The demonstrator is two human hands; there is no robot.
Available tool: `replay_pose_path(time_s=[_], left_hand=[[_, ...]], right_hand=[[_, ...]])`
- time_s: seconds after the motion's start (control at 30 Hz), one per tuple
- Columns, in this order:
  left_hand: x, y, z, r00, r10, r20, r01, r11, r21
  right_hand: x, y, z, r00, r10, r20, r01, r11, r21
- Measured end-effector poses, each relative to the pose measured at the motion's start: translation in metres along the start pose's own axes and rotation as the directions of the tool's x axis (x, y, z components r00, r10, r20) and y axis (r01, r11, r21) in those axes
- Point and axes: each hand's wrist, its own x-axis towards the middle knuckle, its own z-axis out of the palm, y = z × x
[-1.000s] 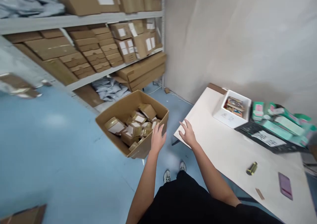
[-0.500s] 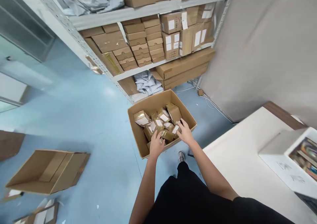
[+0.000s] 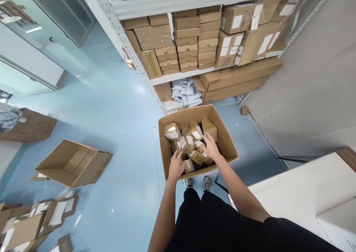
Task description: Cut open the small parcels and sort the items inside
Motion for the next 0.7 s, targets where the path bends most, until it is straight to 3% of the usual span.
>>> replay_pose_path(time_s=[0.13, 0.3, 0.43, 0.53, 0.7], left_hand=[[0.029, -0.04, -0.004, 0.998, -0.061, 0.019, 0.061, 0.998, -0.023], [0.087, -0.085, -0.001, 0.985, -0.103, 0.139, 0.109, 0.993, -0.035], [0.144, -0.117, 0.001, 0.963, -0.17, 0.208, 0.17, 0.985, 0.018], [0.188, -0.137, 0.005, 0.948, -0.212, 0.238, 0.21, 0.977, 0.031], [0.254, -0.163, 0.023, 0.917, -0.273, 0.292, 0.27, 0.962, 0.05]], right_hand=[[0.02, -0.019, 0.028, 0.997, -0.02, 0.068, 0.022, 0.999, -0.03], [0.053, -0.035, 0.077, 0.982, 0.025, 0.188, -0.007, 0.995, -0.096], [0.095, -0.043, 0.125, 0.928, 0.09, 0.361, -0.04, 0.989, -0.145], [0.118, -0.039, 0.16, 0.893, 0.173, 0.415, -0.101, 0.977, -0.19], [0.116, -0.021, 0.207, 0.799, 0.36, 0.482, -0.224, 0.921, -0.318]])
